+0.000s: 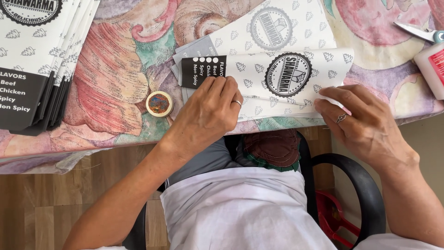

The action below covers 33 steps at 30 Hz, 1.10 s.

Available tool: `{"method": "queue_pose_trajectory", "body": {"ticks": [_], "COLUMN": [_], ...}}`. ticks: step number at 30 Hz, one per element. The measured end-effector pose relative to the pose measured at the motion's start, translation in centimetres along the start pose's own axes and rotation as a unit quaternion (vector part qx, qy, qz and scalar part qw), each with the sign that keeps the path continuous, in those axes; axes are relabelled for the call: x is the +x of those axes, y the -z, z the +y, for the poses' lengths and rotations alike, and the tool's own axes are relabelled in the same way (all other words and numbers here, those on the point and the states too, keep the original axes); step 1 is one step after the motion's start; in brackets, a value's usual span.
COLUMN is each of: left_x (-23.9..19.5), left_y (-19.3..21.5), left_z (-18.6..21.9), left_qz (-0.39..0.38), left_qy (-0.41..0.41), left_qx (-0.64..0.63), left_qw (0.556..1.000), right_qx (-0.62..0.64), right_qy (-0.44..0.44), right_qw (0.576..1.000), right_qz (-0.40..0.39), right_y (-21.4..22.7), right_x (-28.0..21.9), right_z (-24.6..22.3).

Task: Assembling paper shawarma packaging sleeves by folding and applying tape.

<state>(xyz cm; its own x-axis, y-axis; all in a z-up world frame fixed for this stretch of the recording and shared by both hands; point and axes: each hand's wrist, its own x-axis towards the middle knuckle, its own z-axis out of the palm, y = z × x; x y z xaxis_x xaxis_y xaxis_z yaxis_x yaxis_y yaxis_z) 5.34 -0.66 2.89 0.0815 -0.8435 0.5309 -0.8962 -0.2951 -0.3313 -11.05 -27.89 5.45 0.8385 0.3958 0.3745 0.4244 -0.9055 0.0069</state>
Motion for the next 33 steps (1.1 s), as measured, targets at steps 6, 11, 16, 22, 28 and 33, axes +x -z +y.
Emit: {"method": "queue_pose_trajectory", "body": {"ticks": [6,11,16,22,28,33], "left_x": [0.3,0.9,1.6,1.1,0.7,-0.4], "left_y": [0.0,0.4,1.6,0.5,-0.1,-2.7], "left_z": [0.9,2.6,5.0,6.5,6.8,9.6], "left_qz": [-0.007,-0.047,-0.136,-0.185,-0.165,-0.236], "left_qy": [-0.013,0.008,0.120,0.188,0.202,0.225], "left_qx": [0.029,0.078,0.054,-0.005,0.014,0.054], "left_qw": [0.999,0.996,0.982,0.964,0.965,0.944], "right_qx": [0.008,-0.098,-0.101,-0.078,0.010,0.243], "right_qy": [-0.003,-0.005,-0.011,-0.025,0.003,0.169], "right_qw": [1.000,0.994,0.993,0.994,0.993,0.954], "right_qz": [-0.001,-0.051,-0.055,-0.077,-0.115,-0.043], "right_y": [0.0,-1.3,-1.2,-0.4,0.0,-3.7], "right_x": [0.4,-1.5,-1.6,-0.5,7.5,19.7], "right_z": [-0.4,0.3,-0.4,-0.1,0.5,-7.0]}}
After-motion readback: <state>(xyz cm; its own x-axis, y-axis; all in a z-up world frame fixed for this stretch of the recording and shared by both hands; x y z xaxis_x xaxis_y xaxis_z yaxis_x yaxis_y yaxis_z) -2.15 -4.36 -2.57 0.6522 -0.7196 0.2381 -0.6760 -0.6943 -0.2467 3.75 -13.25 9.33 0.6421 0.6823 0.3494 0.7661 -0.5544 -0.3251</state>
